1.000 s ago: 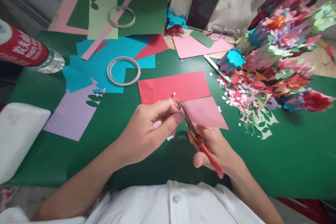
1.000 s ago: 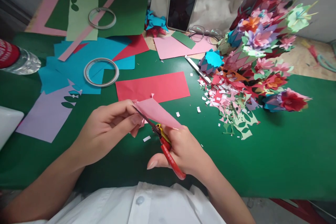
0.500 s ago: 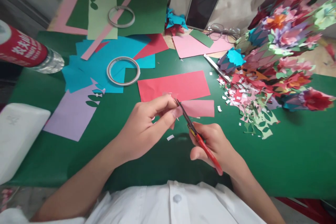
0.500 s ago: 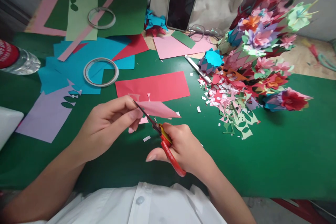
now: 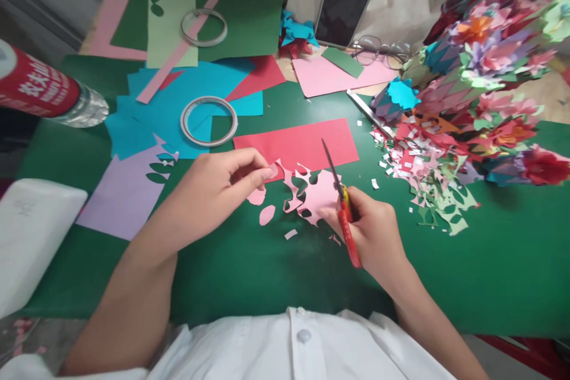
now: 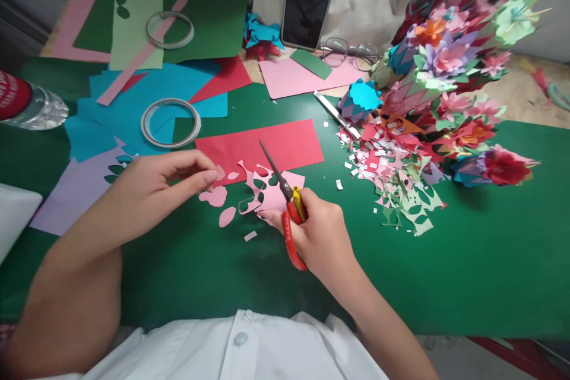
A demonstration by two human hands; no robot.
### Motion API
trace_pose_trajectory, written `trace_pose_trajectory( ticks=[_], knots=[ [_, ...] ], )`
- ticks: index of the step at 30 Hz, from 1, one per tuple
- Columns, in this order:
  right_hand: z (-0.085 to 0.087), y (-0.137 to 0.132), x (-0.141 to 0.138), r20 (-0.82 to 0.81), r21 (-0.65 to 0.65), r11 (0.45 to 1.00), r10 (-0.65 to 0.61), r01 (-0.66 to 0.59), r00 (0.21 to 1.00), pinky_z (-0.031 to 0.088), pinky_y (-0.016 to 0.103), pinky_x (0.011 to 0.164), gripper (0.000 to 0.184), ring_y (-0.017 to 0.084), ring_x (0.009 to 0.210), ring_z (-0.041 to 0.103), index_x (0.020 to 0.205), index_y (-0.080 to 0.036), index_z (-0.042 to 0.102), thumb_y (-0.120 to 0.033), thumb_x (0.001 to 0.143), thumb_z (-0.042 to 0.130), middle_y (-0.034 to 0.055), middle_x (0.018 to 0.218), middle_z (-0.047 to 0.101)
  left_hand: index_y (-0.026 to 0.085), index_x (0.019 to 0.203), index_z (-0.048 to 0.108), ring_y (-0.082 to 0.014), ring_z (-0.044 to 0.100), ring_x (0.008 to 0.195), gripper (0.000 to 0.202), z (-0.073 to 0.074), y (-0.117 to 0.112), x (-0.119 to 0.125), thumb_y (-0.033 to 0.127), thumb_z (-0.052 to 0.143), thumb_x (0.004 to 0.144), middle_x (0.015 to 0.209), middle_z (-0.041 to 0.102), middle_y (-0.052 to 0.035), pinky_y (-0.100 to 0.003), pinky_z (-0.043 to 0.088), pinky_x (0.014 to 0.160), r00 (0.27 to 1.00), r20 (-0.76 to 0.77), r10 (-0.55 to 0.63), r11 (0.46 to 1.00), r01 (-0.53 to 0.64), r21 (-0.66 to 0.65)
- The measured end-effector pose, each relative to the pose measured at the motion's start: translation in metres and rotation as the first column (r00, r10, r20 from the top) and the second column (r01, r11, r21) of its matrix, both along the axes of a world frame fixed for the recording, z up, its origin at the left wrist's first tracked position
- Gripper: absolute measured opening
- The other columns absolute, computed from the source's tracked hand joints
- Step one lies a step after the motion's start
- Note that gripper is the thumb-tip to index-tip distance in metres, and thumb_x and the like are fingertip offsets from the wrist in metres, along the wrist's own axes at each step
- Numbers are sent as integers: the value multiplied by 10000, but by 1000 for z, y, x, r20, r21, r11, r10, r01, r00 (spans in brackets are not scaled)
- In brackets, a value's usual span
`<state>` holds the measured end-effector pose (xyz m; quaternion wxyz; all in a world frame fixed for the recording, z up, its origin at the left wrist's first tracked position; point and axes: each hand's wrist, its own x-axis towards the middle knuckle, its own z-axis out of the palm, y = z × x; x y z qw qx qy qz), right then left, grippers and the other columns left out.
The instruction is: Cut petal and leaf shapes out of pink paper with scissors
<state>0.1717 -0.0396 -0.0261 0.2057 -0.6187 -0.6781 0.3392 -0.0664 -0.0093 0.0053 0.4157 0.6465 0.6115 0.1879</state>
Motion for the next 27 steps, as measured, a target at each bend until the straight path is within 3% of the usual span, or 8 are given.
trace_pose_trajectory(
  ticks=[5, 7, 11, 16, 20, 23, 27],
  knots=[
    [-2, 1, 1, 174, 174, 970, -201, 171, 964, 309, 227, 450, 441, 96, 444, 336, 664, -228, 437, -574, 734, 701, -77, 515, 413, 237, 736, 624, -116, 509, 558, 291, -2, 4, -15, 469, 564, 901, 661, 637, 57, -259, 321, 523, 977, -188, -101, 994, 93, -53],
    [-2, 3, 1, 253, 207, 962, -227, 176, 940, 322, 238, 457, 411, 109, 431, 375, 698, -234, 447, -578, 741, 669, -69, 522, 454, 232, 740, 615, -118, 516, 568, 269, -4, 5, -15, 436, 560, 908, 666, 636, 56, -260, 324, 535, 970, -222, -97, 995, 93, -30],
    [-1, 8, 0, 374, 249, 959, -226, 138, 899, 267, 237, 427, 447, 120, 400, 356, 679, -254, 337, -605, 717, 611, -73, 499, 420, 214, 754, 589, -137, 556, 636, 261, -11, 6, -8, 393, 524, 933, 720, 643, 34, -267, 349, 578, 958, -270, -93, 994, 104, 26],
    [-4, 10, 0, 377, 199, 974, -181, 111, 908, 284, 248, 433, 405, 142, 398, 397, 706, -266, 280, -539, 716, 580, -65, 522, 459, 199, 798, 548, -187, 587, 793, 193, -24, 6, 1, 278, 463, 952, 839, 633, -18, -293, 380, 651, 918, -381, -111, 980, 166, 113],
    [-7, 12, 0, 358, 152, 980, -174, 127, 917, 311, 257, 456, 347, 155, 423, 436, 722, -266, 311, -459, 687, 597, -57, 549, 485, 199, 824, 535, -185, 580, 745, 148, -30, 7, 3, 280, 485, 937, 850, 619, -26, -292, 379, 618, 917, -393, -62, 986, 118, 121],
    [-8, 15, 1, 349, 131, 980, -186, 149, 918, 322, 263, 465, 332, 160, 445, 444, 724, -263, 348, -440, 651, 619, -51, 558, 485, 199, 864, 526, -181, 582, 747, 93, -28, 7, 0, 267, 502, 923, 898, 619, -32, -287, 392, 618, 932, -363, -20, 988, 73, 133],
    [-8, 15, 3, 296, 79, 984, -173, 157, 939, 356, 271, 479, 291, 160, 467, 472, 750, -250, 420, -435, 664, 627, -33, 603, 536, 202, 924, 549, -201, 591, 834, 99, -18, 8, -12, 258, 468, 934, 962, 621, -45, -311, 420, 711, 934, -348, -80, 982, 133, 132]
  ],
)
